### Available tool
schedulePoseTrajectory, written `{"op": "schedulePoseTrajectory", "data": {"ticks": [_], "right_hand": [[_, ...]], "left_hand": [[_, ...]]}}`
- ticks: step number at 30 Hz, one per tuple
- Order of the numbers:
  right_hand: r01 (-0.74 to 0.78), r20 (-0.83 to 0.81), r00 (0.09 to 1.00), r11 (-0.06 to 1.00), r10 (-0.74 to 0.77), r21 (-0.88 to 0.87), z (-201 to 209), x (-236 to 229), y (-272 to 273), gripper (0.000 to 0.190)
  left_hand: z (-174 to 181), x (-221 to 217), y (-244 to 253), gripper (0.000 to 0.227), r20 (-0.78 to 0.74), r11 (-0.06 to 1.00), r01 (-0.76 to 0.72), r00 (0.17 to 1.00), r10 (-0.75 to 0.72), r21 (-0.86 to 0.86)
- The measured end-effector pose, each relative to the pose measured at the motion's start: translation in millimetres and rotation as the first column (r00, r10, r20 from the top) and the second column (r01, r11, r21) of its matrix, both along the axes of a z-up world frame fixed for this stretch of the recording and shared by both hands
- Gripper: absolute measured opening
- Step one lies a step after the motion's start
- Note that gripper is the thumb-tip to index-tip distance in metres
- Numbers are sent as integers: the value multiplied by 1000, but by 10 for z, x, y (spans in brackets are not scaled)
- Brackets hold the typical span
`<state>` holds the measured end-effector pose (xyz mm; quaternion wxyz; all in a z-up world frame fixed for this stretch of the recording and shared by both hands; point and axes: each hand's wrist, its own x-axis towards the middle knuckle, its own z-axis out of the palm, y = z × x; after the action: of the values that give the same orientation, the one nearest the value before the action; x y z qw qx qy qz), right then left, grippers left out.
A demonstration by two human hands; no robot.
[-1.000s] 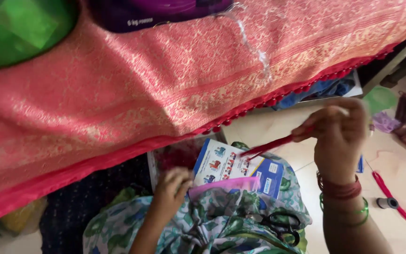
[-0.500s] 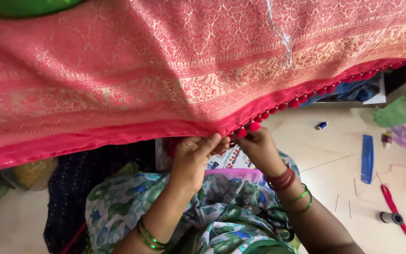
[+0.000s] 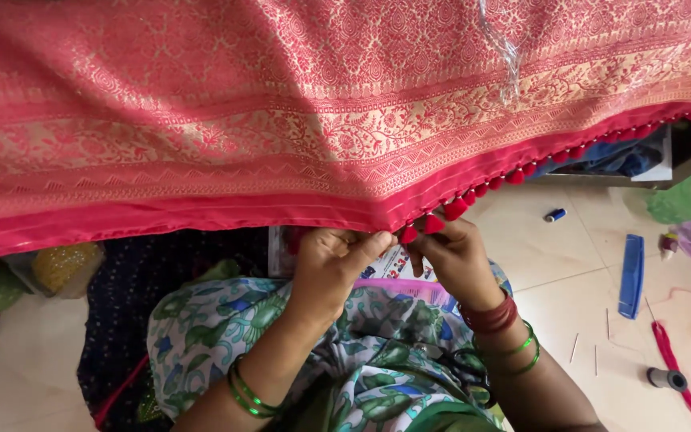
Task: Applying decorative pom-pom trim to the edge of a pink cloth using needle and thread.
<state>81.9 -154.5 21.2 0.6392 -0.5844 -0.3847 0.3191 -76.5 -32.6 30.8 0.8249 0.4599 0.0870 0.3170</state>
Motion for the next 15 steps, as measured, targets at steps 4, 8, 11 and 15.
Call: {"op": "schedulePoseTrajectory", "data": {"ticks": [4,8,11,15], "right_hand": [[-38,137,990,996,28,75,-18,10,-15,18],[-74,133,989,993,61,91,-38,-22,8,19],[6,75,997,997,-11,76,13,-178,71,8],[79,-221,974,980,-38,181,172,-399,193,26]], "left_hand": [[108,-37,-33,15,37,1000,17,999,-17,-5],[61,-21,-22,14,29,998,1,1000,-3,61],[-1,14,-5,12,-150,999,11,989,-5,40],[41,44,40,24,-80,996,87,993,-88,-12]]}}
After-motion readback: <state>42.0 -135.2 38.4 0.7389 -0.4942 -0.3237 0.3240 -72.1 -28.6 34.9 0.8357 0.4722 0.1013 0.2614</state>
